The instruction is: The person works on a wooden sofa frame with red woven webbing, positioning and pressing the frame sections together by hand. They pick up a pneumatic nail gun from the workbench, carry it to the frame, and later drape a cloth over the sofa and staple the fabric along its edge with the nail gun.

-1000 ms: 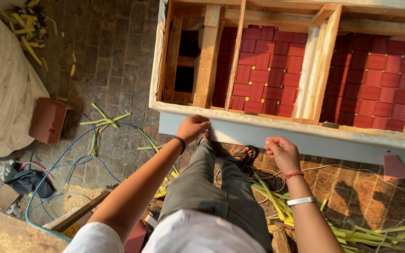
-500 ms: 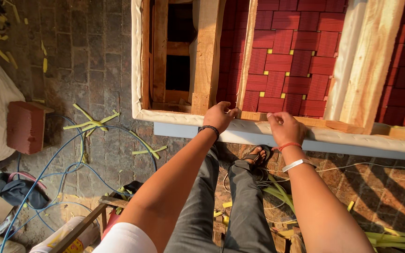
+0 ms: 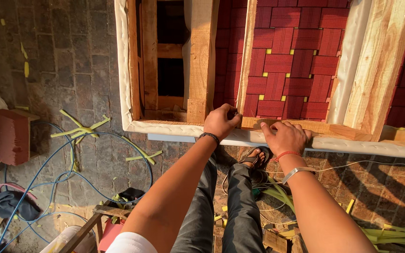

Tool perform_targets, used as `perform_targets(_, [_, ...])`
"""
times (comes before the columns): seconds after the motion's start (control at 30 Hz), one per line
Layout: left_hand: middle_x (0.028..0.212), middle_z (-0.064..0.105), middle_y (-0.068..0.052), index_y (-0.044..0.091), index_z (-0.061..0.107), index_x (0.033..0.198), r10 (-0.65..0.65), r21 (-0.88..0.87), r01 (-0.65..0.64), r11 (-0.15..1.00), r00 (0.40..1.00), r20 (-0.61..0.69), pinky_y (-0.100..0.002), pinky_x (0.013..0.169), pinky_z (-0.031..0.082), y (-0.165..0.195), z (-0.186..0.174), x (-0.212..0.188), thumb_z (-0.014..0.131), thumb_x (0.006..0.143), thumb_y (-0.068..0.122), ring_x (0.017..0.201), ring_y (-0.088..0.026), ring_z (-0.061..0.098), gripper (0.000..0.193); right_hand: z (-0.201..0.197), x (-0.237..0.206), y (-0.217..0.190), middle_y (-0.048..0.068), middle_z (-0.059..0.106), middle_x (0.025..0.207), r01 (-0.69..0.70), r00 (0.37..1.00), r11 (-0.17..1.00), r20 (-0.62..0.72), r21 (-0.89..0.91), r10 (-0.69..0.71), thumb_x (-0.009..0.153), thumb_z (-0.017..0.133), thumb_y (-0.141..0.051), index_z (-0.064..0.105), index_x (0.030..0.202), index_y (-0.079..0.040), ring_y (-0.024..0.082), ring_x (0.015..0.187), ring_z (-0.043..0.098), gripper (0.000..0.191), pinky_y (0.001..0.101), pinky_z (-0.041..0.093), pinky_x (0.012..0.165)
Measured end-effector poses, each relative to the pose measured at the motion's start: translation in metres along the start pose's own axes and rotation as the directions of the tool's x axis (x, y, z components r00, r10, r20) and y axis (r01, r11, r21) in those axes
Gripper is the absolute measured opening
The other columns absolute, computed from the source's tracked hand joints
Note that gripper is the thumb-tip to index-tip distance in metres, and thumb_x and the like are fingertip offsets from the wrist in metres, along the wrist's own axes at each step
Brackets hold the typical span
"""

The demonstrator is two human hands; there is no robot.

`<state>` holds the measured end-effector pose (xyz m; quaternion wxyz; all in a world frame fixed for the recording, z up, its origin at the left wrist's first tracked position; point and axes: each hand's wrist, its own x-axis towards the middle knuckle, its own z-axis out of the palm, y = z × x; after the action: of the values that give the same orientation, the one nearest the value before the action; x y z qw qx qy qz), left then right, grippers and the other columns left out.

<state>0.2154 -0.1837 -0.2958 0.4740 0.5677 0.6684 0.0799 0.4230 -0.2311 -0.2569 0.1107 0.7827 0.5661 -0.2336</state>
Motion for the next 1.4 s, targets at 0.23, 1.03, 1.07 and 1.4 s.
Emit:
perform_targets(0.23, [0.116, 0.071, -0.018, 0.006, 0.057, 0.135, -0.051, -0.163, 0.039, 0.986, 0.996, -0.071, -0.044, 0.088, 0.056, 0.014, 0.019, 0.024, 0.062, 0.089, 0.065, 0.107, -0.035, 0.069, 0.075, 0.004, 0.001, 0.003, 0.002, 0.076, 0.102, 0.041, 0.998, 0.998, -0.037, -0.054, -0.043, 0.094, 0.055, -0.066, 0.082, 0.092, -0.021, 0.027, 0.103, 0.062, 0.052, 0.0503, 0.032, 0.1])
perform_targets(1.03, [0.084, 0.074, -0.019, 0.014, 0.066, 0.107, -0.263, 0.003, 0.278, 0.96, 0.911, -0.318, -0.055, 0.073, 0.055, 0.042, 0.043, 0.036, 0.032, 0.108, 0.046, 0.082, -0.043, 0.071, 0.047, -0.003, 0.006, 0.001, 0.003, 0.076, 0.11, 0.028, 0.999, 0.994, 0.032, -0.105, -0.024, 0.094, 0.05, -0.069, 0.082, 0.102, -0.022, 0.028, 0.107, 0.062, 0.058, 0.0493, 0.033, 0.101])
perform_targets(1.07, [0.085, 0.073, -0.02, 0.013, 0.066, 0.107, -0.336, -0.065, 0.336, 0.94, 0.871, -0.358, -0.055, 0.072, 0.057, 0.04, 0.041, 0.042, 0.032, 0.109, 0.045, 0.083, -0.043, 0.071, 0.047, -0.005, 0.006, -0.001, 0.003, 0.076, 0.109, 0.021, 0.999, 0.995, 0.045, -0.095, -0.017, 0.094, 0.049, -0.07, 0.082, 0.102, -0.022, 0.028, 0.107, 0.062, 0.058, 0.0496, 0.033, 0.101])
perform_targets(1.4, [0.079, 0.075, -0.008, 0.006, 0.069, 0.1, -0.389, -0.702, 0.077, 0.708, 0.872, -0.297, -0.034, 0.062, 0.056, 0.027, 0.008, 0.042, 0.038, 0.108, 0.042, 0.07, -0.019, 0.073, 0.047, -0.02, 0.005, -0.012, 0.001, 0.076, 0.107, 0.006, 0.996, 0.997, 0.092, -0.082, 0.001, 0.093, 0.047, -0.072, 0.081, 0.103, -0.022, 0.027, 0.108, 0.062, 0.061, 0.0507, 0.031, 0.102])
